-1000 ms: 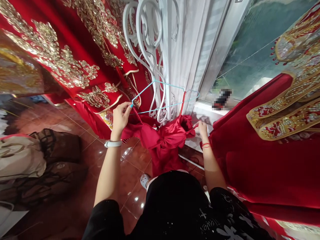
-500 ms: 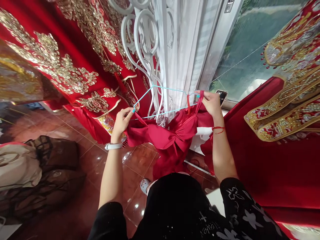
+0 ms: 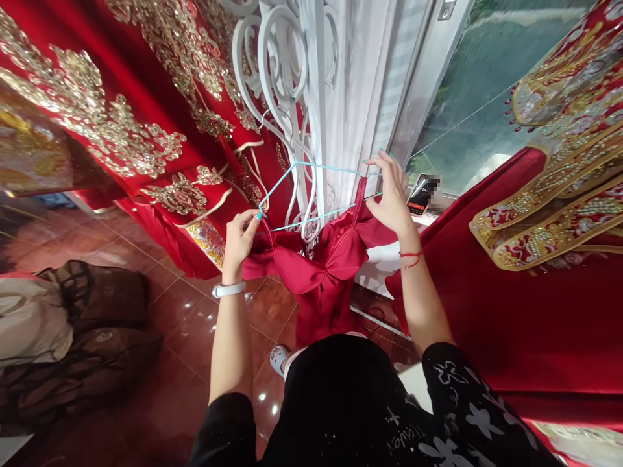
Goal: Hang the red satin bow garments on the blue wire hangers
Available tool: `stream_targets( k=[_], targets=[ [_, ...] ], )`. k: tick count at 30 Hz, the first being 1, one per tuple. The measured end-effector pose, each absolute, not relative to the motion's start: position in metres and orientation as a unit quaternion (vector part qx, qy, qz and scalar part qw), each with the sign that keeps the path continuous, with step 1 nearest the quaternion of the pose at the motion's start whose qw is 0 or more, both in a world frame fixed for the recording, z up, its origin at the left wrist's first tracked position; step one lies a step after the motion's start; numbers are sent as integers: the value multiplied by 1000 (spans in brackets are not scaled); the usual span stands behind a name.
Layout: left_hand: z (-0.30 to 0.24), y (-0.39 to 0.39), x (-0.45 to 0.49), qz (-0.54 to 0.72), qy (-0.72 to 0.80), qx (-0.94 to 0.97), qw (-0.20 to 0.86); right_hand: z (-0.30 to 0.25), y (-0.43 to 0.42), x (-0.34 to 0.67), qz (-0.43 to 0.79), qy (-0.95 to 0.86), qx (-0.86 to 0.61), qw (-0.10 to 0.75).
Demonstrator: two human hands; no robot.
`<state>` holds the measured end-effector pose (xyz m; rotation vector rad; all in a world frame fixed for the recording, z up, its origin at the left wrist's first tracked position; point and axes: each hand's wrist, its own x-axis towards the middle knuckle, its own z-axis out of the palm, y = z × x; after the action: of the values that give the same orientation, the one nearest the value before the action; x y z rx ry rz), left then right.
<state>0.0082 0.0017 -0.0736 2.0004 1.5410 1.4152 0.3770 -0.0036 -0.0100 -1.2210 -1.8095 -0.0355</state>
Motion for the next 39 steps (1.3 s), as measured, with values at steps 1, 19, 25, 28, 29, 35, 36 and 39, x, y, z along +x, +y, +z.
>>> stream_targets(
  k=[1,19,25,28,29,35,36,39],
  targets=[
    [-74,0,9,485,531,685,117,-13,-8,366,-15,-730,-474,491],
    [-135,-52,-14,556,589,538,236,-57,32,156,327,-787,-420,312],
    [-135,-36,-13,547,599,560,167,-64,27,162,312,-761,-453,345],
    [-133,-42,-21,563,611,538,141,-63,23,167,309,-761,-456,342],
    [-129,-44,-25,568,611,534,135,-62,22,169,311,-763,-455,338],
    [-50,-31,-34,464,578,665,94,-58,17,168,320,-760,-462,328],
    [-35,-24,-31,429,571,694,93,-58,16,167,319,-755,-466,332],
    [-8,-3,-22,339,571,745,72,-60,16,166,320,-741,-471,356]
  ],
)
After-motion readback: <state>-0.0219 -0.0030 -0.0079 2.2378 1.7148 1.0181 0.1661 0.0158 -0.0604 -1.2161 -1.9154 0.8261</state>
